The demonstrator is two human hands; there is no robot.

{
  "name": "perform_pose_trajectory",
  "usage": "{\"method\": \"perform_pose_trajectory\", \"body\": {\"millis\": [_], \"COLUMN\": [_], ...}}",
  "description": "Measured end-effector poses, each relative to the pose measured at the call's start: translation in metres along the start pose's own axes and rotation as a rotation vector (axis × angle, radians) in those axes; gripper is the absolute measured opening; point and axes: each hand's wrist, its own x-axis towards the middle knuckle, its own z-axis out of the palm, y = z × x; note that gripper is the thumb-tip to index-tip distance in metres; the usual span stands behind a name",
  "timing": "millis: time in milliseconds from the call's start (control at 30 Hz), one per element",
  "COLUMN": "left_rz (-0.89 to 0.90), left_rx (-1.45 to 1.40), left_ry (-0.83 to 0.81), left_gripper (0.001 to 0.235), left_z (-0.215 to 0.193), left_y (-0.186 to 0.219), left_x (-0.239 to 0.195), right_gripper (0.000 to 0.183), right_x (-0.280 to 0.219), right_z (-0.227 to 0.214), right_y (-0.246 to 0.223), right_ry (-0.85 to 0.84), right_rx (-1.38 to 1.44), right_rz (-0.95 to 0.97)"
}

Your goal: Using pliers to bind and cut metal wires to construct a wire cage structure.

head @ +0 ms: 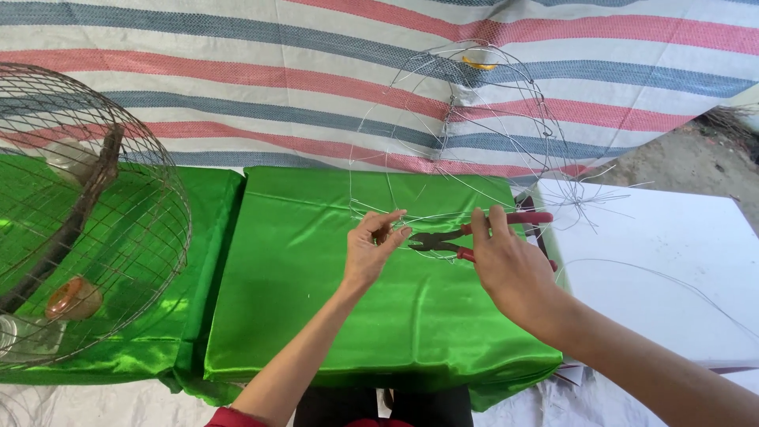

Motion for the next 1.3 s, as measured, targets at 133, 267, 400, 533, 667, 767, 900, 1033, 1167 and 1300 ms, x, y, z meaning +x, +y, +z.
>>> {"method": "perform_pose_trajectory", "body": {"millis": [133,267,400,533,667,767,900,1033,1167,1300], "left_rz": [-0.010,0.019,0.021,0.051,0.075,0.079,0.075,0.067,0.077,0.067], "left_rx": [0.016,0.026,0.019,0.017,0.029,0.010,0.007,0.004,-0.004,0.009], "left_ry": [-0.010,-0.006,-0.019,-0.024,-0.026,-0.027,-0.049,-0.053,-0.054,-0.065], "left_gripper": [0.030,0.031,0.031,0.028,0.029,0.028,0.030,0.029,0.028,0.028], "left_z": [0.000,0.000,0.001,0.001,0.001,0.000,-0.002,-0.002,-0.001,0.000], "left_y": [0.006,0.001,0.001,0.006,0.006,0.006,0.002,0.002,0.004,0.006], "left_x": [0.001,0.003,0.007,0.010,0.011,0.012,0.014,0.013,0.013,0.013], "right_gripper": [0.068,0.071,0.074,0.069,0.068,0.068,0.070,0.065,0.067,0.063], "right_x": [0.004,0.015,0.027,0.034,0.046,0.048,0.047,0.046,0.039,0.041], "right_z": [0.015,0.018,0.015,0.000,0.003,-0.001,-0.010,-0.017,-0.034,-0.045], "right_y": [0.000,-0.003,-0.009,-0.022,-0.024,-0.024,-0.025,-0.030,-0.039,-0.043], "right_ry": [0.288,0.550,0.494,0.356,0.287,0.247,0.190,0.171,0.089,0.025], "right_rx": [-0.312,-0.524,-0.454,-0.345,-0.371,-0.361,-0.357,-0.365,-0.290,-0.275], "right_rz": [-0.046,-0.053,-0.023,0.010,0.038,0.058,0.047,0.056,0.071,0.067]}}
